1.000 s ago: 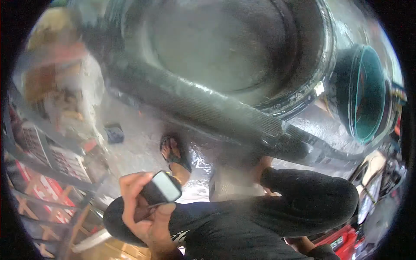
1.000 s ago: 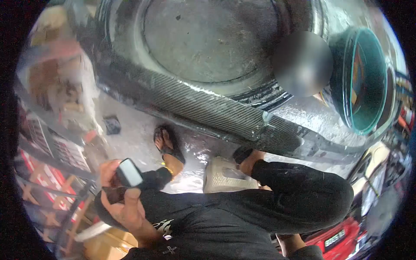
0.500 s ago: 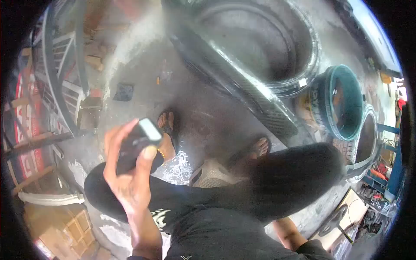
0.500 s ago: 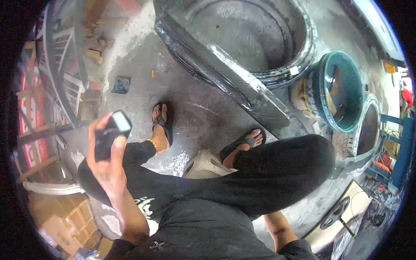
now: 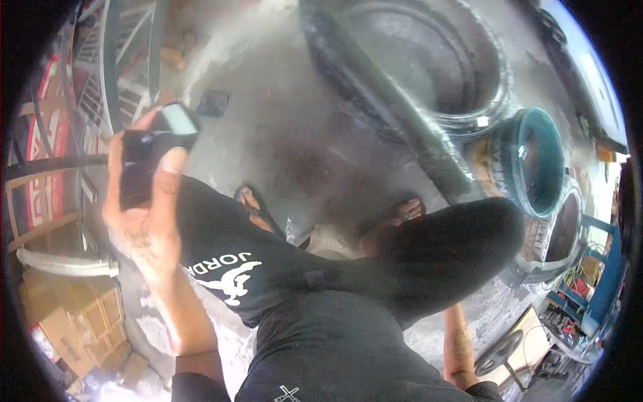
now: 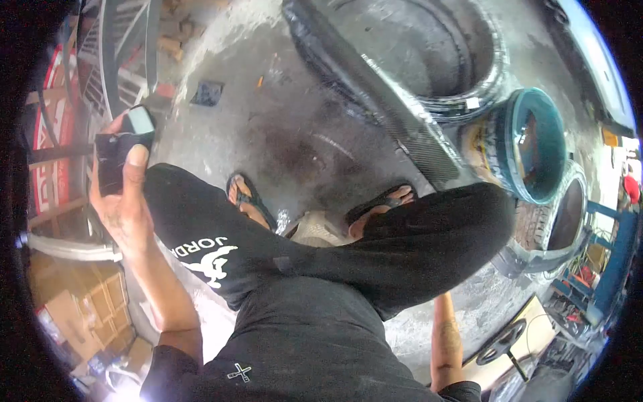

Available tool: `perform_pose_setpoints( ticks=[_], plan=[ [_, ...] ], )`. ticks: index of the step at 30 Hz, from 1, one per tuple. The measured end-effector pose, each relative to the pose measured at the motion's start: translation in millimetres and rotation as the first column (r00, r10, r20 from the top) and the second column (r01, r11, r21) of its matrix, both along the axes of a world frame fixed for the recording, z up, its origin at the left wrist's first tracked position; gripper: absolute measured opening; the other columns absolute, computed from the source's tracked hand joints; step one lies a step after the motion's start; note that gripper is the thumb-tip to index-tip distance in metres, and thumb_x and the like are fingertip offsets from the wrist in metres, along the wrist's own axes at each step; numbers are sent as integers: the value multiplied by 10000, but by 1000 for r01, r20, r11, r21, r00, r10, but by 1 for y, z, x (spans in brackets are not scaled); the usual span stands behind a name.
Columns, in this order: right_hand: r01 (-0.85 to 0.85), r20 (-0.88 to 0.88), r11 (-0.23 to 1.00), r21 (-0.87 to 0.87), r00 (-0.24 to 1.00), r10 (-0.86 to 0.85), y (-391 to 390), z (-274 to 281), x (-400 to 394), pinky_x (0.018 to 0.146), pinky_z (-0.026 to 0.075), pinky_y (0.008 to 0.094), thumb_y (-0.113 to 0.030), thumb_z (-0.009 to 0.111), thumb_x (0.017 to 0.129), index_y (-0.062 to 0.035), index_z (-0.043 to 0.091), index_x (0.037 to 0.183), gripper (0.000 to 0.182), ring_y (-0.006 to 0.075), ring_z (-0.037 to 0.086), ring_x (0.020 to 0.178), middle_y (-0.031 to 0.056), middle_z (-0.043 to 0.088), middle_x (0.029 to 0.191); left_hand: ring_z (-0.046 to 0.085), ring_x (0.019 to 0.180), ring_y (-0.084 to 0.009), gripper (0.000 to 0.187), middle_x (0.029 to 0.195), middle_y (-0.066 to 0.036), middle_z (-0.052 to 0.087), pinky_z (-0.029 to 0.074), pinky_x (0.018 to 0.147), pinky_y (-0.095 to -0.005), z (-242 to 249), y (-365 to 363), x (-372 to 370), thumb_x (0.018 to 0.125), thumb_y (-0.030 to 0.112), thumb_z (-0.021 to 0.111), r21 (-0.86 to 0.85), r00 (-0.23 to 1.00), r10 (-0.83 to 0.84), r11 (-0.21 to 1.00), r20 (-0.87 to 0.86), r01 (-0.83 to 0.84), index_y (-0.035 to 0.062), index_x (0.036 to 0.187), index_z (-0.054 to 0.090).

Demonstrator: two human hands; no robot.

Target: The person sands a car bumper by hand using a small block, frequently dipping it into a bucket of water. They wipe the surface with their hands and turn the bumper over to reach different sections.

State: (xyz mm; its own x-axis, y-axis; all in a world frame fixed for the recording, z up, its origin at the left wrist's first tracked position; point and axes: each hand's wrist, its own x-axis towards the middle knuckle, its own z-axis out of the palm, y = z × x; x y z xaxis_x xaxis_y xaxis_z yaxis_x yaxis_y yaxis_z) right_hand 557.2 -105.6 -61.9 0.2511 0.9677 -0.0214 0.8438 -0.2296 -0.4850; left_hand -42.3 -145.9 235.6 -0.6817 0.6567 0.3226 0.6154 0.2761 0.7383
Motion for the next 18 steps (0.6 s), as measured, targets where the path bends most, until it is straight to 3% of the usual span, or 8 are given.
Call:
perform_pose_setpoints(
  ticks=[2,6,8,10,15,18],
  plan=[
    [-4,27,996,-84,1000,6,-38,-11,-10,1132,426,407,-245,548,1096,-10,543,1505,472,296,563,1350,162,592,1477,649,1073,-157,424,1168,-64,715,481,991,-291,-29,11,-4,971,213,803,16,994,-39,999,103,38,39,1341,692],
    [-10,82,974,-228,996,30,-89,-16,-30,1138,421,405,-251,549,1098,-8,539,1510,479,293,558,1359,162,587,1486,641,1069,-152,419,1173,-66,699,477,994,-290,-81,34,-21,958,180,816,-77,968,-40,995,250,61,7,1314,681],
    [1,115,959,-283,993,33,-92,-5,-32,1142,419,404,-254,550,1099,-7,538,1513,482,291,555,1363,161,585,1490,638,1065,-154,420,1187,-84,692,476,988,-288,-84,47,-27,966,162,792,-196,964,42,981,262,11,-17,1322,661],
    [-3,138,945,-326,989,51,-86,5,-29,1145,416,403,-257,551,1100,-6,536,1515,486,289,553,1367,161,582,1494,641,1064,-168,451,1204,-111,689,475,985,-284,-86,53,-38,968,149,760,-96,939,-23,994,343,59,-52,1350,629],
    [-18,178,922,-388,980,94,-72,17,-16,1153,410,400,-265,553,1103,-4,532,1522,494,284,546,1377,160,577,1505,626,1139,-234,558,1286,-164,648,490,988,-354,-89,43,-32,932,245,765,-211,946,70,978,315,-2,-71,1364,610],
    [-46,189,920,-389,973,128,-60,14,-6,1158,406,399,-270,554,1104,-2,530,1525,500,282,542,1384,160,573,1511,646,1121,-241,570,1280,-171,641,513,962,-357,-87,44,-13,935,273,761,-176,955,91,984,284,-42,-71,1363,609]
  ],
)
